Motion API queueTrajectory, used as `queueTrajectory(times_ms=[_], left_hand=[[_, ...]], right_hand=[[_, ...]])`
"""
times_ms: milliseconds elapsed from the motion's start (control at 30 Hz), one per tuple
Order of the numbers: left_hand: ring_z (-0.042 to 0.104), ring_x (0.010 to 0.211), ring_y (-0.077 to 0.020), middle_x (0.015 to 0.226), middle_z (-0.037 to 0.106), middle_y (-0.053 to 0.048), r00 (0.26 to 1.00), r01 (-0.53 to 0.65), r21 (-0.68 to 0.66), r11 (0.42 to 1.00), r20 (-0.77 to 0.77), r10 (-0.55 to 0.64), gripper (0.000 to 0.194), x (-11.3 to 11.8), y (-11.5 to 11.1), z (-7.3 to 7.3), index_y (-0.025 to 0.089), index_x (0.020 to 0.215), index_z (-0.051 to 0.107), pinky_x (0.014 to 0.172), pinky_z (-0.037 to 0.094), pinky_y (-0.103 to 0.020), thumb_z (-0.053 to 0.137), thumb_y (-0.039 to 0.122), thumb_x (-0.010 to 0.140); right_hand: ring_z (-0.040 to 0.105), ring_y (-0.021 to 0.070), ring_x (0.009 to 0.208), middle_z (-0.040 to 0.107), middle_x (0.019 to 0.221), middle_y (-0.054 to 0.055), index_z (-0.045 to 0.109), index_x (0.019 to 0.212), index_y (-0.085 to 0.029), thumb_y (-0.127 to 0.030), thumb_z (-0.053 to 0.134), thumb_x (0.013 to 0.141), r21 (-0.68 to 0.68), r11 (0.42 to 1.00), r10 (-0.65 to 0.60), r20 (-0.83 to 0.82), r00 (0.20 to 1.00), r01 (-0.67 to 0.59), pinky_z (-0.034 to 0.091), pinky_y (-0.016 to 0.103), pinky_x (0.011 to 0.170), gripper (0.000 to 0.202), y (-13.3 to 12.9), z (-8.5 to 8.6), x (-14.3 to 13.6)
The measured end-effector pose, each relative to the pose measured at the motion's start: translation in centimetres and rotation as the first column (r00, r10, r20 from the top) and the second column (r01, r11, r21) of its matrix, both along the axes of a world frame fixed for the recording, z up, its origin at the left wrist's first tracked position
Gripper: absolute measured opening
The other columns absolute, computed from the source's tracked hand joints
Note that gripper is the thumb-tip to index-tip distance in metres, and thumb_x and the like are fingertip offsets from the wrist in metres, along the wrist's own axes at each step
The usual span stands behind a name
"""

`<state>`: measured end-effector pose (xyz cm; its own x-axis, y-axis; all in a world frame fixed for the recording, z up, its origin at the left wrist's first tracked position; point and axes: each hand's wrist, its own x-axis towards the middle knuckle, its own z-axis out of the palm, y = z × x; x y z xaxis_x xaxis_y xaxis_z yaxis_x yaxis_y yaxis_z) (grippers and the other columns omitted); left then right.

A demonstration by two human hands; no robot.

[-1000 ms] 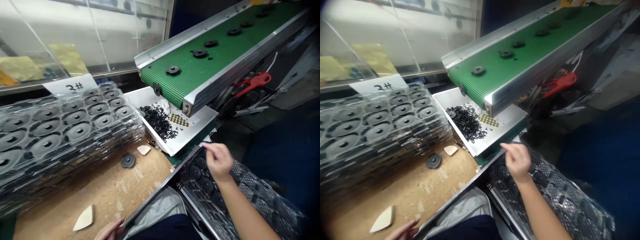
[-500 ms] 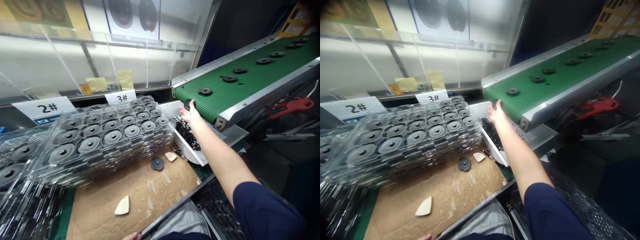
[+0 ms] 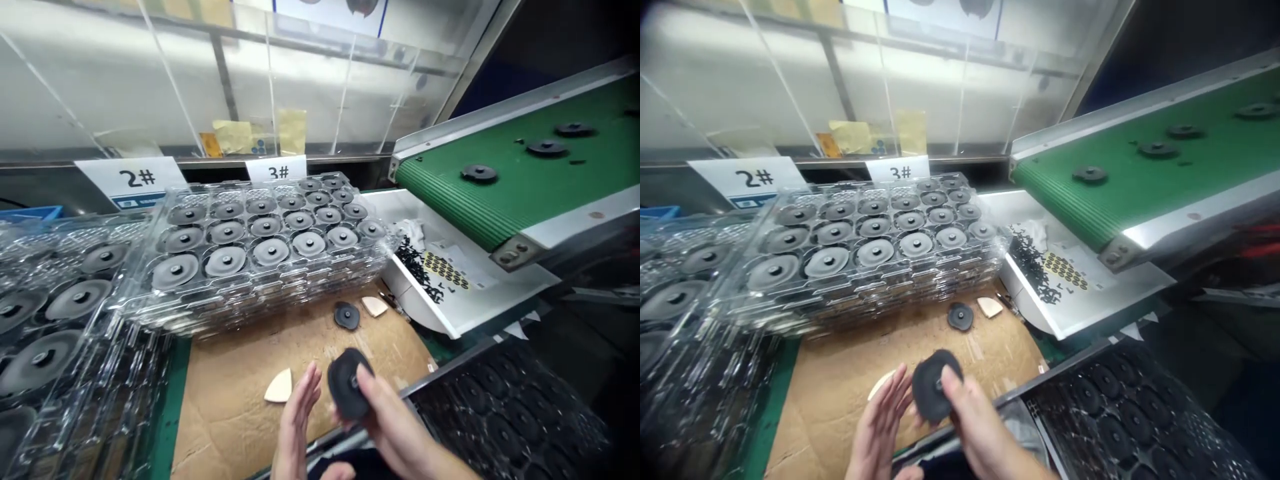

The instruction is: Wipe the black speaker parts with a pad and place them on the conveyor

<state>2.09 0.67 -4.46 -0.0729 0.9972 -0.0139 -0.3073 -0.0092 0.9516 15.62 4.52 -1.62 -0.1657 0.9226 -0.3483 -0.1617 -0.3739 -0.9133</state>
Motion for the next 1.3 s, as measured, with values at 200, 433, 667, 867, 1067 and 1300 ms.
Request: queueTrajectory(times_ms=[200, 433, 667, 867, 1067, 1300], left_hand=[[0.042, 0.124, -0.0282, 0.13, 0.054, -0.004, 0.985, -0.168, -0.163, 0.972, 0.003, 0.171, 0.067, -1.7, -1.3, -0.3, 0.033, 0.115, 0.053, 0.1, 0.041, -0.035, 0.077, 0.043, 0.054], [0.054, 0.111, -0.0324, 0.118, 0.062, -0.009, 0.844, -0.273, -0.347, 0.897, 0.362, 0.396, 0.08, -6.6, -1.7, -0.6, 0.027, 0.111, 0.053, 0.092, 0.046, -0.04, 0.081, 0.046, 0.038], [0.049, 0.117, -0.0298, 0.122, 0.06, -0.007, 0.718, -0.069, -0.396, 0.915, 0.617, 0.322, 0.057, -8.7, -2.3, -0.5, 0.03, 0.115, 0.056, 0.098, 0.041, -0.041, 0.069, 0.047, 0.062], [0.051, 0.116, -0.0299, 0.12, 0.06, -0.007, 0.613, -0.06, -0.42, 0.905, 0.7, 0.365, 0.058, -8.7, -2.2, -0.8, 0.031, 0.12, 0.053, 0.102, 0.036, -0.044, 0.069, 0.038, 0.065], [0.051, 0.114, -0.03, 0.114, 0.063, -0.009, 0.704, -0.091, -0.429, 0.899, 0.611, 0.362, 0.064, -8.0, -1.6, 0.7, 0.024, 0.12, 0.055, 0.101, 0.036, -0.042, 0.075, 0.034, 0.06], [0.056, 0.108, -0.0269, 0.113, 0.065, -0.008, 0.747, 0.036, -0.467, 0.884, 0.599, 0.286, 0.057, -6.0, -1.9, 1.3, 0.024, 0.109, 0.063, 0.097, 0.04, -0.034, 0.079, 0.035, 0.055]], right_hand=[[0.062, 0.0178, 0.067, 0.063, 0.069, 0.008, 0.064, 0.099, -0.01, -0.071, 0.028, 0.081, -0.133, 0.914, 0.324, -0.325, 0.889, -0.382, 0.049, 0.031, 0.067, 0.072, -2.2, -1.6, -6.2], [0.05, 0.0123, 0.052, 0.056, 0.072, 0.004, 0.062, 0.103, -0.018, -0.058, 0.03, 0.088, 0.11, 0.869, 0.393, 0.438, 0.808, -0.483, 0.047, 0.029, 0.057, 0.054, 1.0, -4.4, -3.9], [0.054, 0.0224, 0.084, 0.049, 0.109, 0.011, 0.057, 0.112, -0.023, -0.029, 0.054, 0.081, 0.219, 0.812, 0.256, 0.699, 0.667, -0.542, 0.045, 0.041, 0.077, 0.031, 1.4, -8.6, -5.1], [0.056, 0.0199, 0.076, 0.062, 0.079, 0.005, 0.062, 0.097, -0.02, -0.019, 0.046, 0.085, 0.325, 0.631, 0.359, 0.683, 0.636, -0.704, 0.045, 0.035, 0.072, 0.02, 0.4, -7.9, -6.5], [0.056, 0.0171, 0.083, 0.062, 0.096, 0.005, 0.054, 0.111, -0.023, -0.02, 0.045, 0.089, 0.456, 0.7, 0.199, 0.614, 0.764, -0.549, 0.046, 0.03, 0.072, 0.024, 2.2, -0.1, -7.9], [0.056, 0.0149, 0.078, 0.064, 0.088, 0.005, 0.057, 0.105, -0.015, -0.006, 0.047, 0.082, 0.53, 0.415, 0.374, 0.641, 0.67, -0.739, 0.045, 0.028, 0.075, 0.027, 1.1, 4.7, -9.4]])
